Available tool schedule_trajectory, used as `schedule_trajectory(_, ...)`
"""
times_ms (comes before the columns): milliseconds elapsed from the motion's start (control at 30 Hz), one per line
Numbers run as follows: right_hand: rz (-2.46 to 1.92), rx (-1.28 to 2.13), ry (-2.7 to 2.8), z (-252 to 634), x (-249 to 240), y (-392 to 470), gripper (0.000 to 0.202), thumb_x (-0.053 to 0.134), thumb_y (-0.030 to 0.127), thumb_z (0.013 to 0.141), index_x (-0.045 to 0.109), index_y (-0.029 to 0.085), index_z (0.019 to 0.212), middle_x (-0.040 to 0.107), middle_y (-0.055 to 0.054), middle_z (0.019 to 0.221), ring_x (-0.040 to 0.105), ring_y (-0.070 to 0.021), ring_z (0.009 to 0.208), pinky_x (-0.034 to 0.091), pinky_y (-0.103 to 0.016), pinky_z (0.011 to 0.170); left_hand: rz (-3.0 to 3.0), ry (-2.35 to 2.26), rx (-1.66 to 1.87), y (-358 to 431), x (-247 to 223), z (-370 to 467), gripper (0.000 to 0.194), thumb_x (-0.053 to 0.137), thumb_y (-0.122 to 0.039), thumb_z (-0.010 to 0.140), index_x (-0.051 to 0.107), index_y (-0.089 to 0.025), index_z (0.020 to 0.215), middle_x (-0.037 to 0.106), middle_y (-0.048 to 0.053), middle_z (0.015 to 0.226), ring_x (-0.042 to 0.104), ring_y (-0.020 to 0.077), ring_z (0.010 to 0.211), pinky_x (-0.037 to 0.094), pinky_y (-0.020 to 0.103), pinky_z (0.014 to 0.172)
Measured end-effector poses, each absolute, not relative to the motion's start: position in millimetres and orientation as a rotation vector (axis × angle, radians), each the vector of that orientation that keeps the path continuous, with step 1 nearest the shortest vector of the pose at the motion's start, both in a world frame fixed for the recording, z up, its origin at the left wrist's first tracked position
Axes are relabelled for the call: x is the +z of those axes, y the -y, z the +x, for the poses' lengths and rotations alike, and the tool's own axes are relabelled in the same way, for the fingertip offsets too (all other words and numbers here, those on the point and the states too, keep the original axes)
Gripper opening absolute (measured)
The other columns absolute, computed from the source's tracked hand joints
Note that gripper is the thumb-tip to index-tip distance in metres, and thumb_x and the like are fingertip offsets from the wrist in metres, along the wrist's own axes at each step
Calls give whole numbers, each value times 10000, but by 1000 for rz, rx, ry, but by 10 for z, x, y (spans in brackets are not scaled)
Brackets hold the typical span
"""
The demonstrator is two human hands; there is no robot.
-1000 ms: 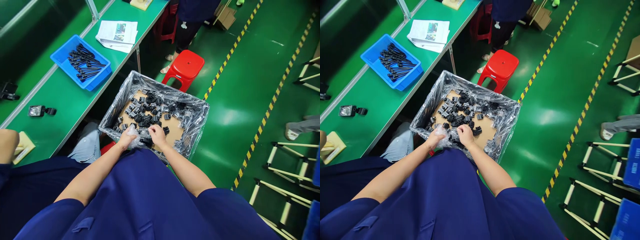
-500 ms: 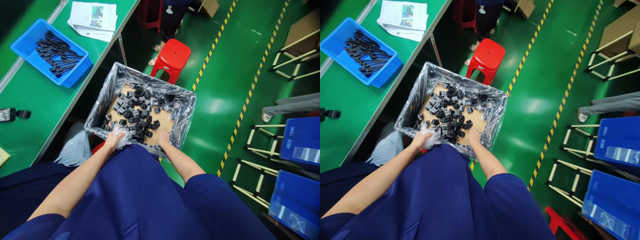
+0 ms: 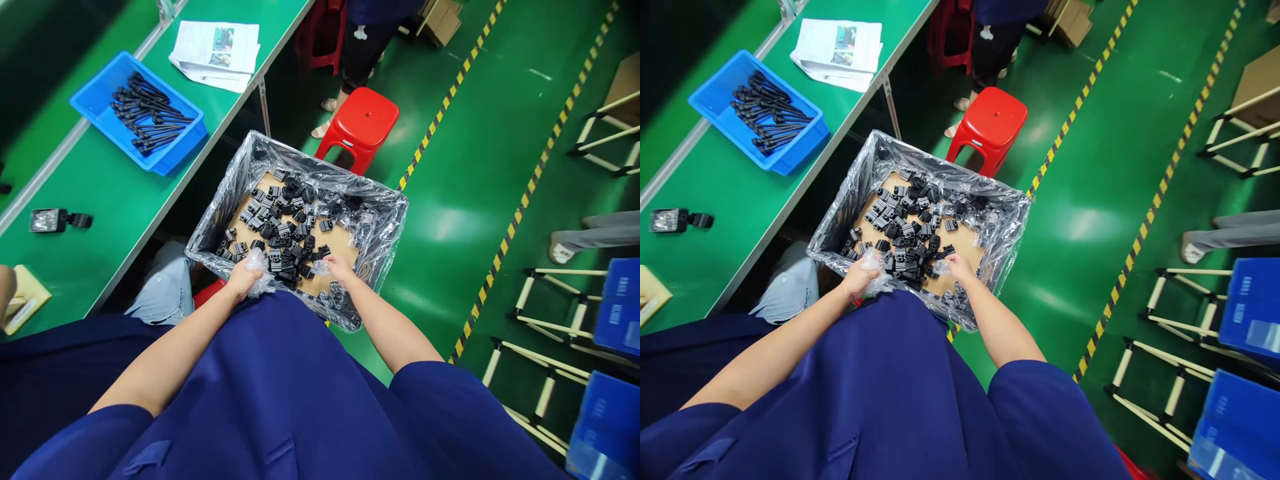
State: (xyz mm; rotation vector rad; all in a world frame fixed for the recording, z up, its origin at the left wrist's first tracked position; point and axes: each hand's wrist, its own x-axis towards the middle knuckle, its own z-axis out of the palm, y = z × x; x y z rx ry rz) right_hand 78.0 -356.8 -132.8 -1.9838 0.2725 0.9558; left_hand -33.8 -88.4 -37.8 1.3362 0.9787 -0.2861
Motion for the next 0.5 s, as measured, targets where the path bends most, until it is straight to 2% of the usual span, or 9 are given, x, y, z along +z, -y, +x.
schedule_trajectory(100,-1704,967,-311,742,-1185,3304,213,631,310,793,582,174,949,634,-18,783,521,-94,557,382,-213,482,1292,-872,-328,963,-332,-280,776,713,-111,483,591,-173,1246,673,10,929,586,124,726,472,259,704)
schedule_trajectory(167,-1444,1002,-334,670,-1065,3117,335,719,354,708,584,185,965,616,5,748,451,-68,490,283,-187,419,1272,-801,-360,1013,-302,-239,874,756,-123,488,534,-181,1331,682,30,1009,602,132,781,480,267,748)
schedule_trajectory(267,-1056,1078,-357,553,-877,2870,429,803,324,597,608,189,955,604,21,711,387,-54,457,198,-179,387,1227,-733,-453,1058,-275,-202,838,790,-168,510,554,-152,1314,700,50,992,624,156,790,490,295,779)
schedule_trajectory(367,-942,1105,-333,460,-731,2701,386,723,445,704,638,181,972,658,-33,803,500,-105,558,324,-206,422,1176,-782,-482,1045,-291,-217,628,796,-198,497,668,-118,1107,714,65,898,646,198,767,501,336,776)
schedule_trajectory(433,-1025,1099,-261,415,-682,2641,432,626,529,787,647,177,1035,676,-56,887,554,-133,649,402,-226,484,1166,-883,-414,1018,-325,-244,465,796,-214,486,691,-119,930,705,57,806,640,201,712,505,347,740)
schedule_trajectory(500,-1250,1053,-123,382,-672,2615,448,667,474,771,641,189,1114,674,-50,986,585,-146,759,473,-245,597,1161,-945,-349,997,-356,-263,379,802,-224,482,676,-127,826,694,50,749,628,193,667,506,350,712)
